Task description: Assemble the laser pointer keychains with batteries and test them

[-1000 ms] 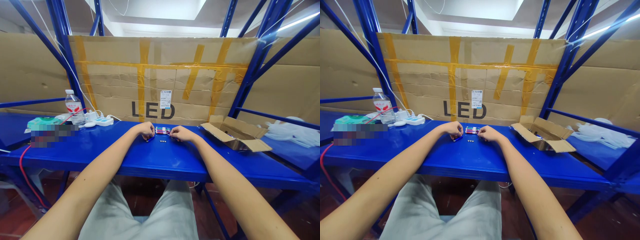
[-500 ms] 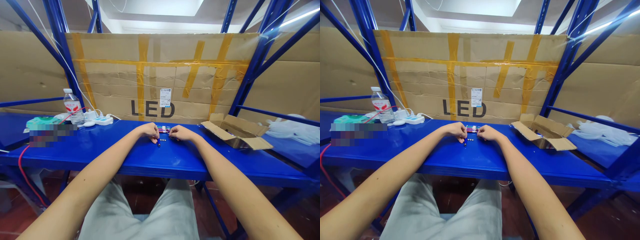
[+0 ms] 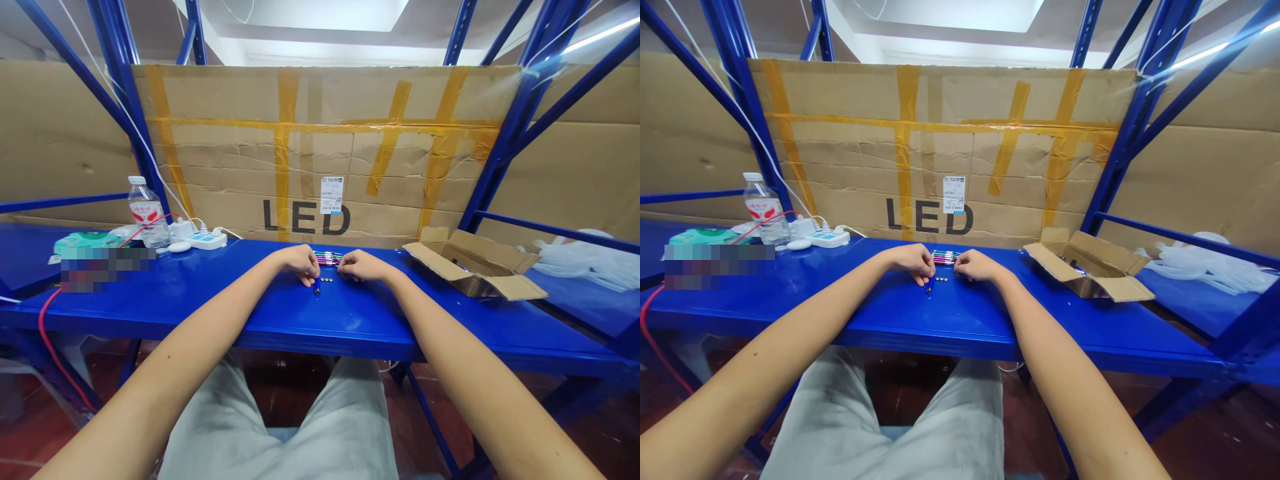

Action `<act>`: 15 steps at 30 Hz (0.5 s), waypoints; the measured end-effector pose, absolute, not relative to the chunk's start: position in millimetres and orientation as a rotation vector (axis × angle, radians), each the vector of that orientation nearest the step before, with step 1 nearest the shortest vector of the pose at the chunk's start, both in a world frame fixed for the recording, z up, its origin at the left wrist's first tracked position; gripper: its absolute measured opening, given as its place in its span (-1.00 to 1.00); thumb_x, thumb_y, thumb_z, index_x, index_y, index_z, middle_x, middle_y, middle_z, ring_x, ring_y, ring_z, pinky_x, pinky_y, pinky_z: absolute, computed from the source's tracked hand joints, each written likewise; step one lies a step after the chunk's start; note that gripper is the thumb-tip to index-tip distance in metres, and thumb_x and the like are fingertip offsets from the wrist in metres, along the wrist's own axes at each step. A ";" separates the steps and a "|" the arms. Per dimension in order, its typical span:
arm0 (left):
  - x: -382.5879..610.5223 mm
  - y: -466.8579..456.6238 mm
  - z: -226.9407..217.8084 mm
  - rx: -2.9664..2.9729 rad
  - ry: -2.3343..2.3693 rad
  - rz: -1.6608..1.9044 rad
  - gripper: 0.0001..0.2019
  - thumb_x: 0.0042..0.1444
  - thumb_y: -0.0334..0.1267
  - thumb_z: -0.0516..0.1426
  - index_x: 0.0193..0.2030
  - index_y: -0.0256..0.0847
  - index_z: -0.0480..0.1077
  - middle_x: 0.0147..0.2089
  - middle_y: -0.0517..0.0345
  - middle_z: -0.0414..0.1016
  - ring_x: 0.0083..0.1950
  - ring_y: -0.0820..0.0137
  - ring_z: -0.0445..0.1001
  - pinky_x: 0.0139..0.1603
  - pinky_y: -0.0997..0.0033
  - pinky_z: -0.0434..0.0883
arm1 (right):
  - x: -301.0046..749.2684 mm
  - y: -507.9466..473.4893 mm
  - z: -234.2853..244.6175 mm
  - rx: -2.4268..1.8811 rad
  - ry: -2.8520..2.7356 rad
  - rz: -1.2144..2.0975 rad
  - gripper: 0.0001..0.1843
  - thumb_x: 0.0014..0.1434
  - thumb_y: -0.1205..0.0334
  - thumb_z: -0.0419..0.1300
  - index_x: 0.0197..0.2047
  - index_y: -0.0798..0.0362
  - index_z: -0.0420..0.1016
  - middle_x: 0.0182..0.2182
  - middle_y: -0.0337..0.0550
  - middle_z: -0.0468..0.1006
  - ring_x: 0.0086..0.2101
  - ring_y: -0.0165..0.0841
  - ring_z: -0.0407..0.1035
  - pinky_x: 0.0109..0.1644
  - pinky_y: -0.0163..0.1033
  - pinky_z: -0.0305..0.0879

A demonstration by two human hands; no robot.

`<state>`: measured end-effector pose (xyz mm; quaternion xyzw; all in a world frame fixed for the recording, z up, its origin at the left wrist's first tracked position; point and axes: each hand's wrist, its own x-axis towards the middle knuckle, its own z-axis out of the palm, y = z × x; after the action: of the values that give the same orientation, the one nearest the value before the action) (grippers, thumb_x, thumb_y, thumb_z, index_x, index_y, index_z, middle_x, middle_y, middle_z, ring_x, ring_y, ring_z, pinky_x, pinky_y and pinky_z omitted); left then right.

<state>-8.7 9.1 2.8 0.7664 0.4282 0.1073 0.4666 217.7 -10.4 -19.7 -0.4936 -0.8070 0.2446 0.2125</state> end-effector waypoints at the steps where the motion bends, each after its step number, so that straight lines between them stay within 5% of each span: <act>1: -9.4 10.1 3.4 1.898 1.058 0.267 -0.89 -0.23 -0.40 0.30 -0.48 -0.31 0.49 -0.52 0.09 0.53 -0.42 0.35 0.54 -0.28 0.32 0.51 | 217.3 -11.4 -18.8 -1.370 -2.228 0.697 -0.84 0.12 0.19 0.17 -0.38 0.11 0.47 -0.57 -0.24 0.42 -0.62 -0.47 0.27 -0.53 -0.33 0.20; 6: -8.0 17.2 4.0 2.189 1.071 0.534 -0.89 -0.15 -0.33 0.27 -0.43 -0.31 0.52 -0.51 0.13 0.51 -0.47 0.41 0.46 -0.38 0.40 0.38 | 212.9 -18.7 -12.8 -1.317 -2.044 0.907 -0.84 0.12 0.20 0.21 -0.25 0.09 0.40 -0.61 -0.30 0.37 -0.64 -0.48 0.23 -0.59 -0.35 0.15; 11: 7.4 16.2 -5.3 2.226 0.691 0.770 -0.79 -0.12 -0.31 0.29 -0.29 -0.31 0.47 -0.33 0.10 0.57 -0.29 0.41 0.50 -0.20 0.39 0.39 | 210.2 -19.8 -13.5 -1.083 -1.836 1.118 -0.72 0.08 0.20 0.29 -0.22 0.05 0.26 -0.56 -0.33 0.39 -0.61 -0.49 0.28 -0.60 -0.38 0.17; 15: 15.5 14.2 -10.4 2.152 0.622 0.869 -0.86 -0.08 -0.36 0.26 -0.35 -0.32 0.41 -0.38 0.13 0.54 -0.31 0.44 0.49 -0.21 0.40 0.38 | 209.8 -18.3 -16.1 -0.991 -1.741 1.243 -0.63 0.06 0.15 0.33 -0.21 0.03 0.21 -0.53 -0.30 0.43 -0.60 -0.46 0.33 -0.58 -0.36 0.19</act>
<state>15.5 14.2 -10.4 0.8353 0.2414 0.3372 0.3610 209.8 -18.3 -16.1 -0.3886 -0.6825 0.4872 0.3819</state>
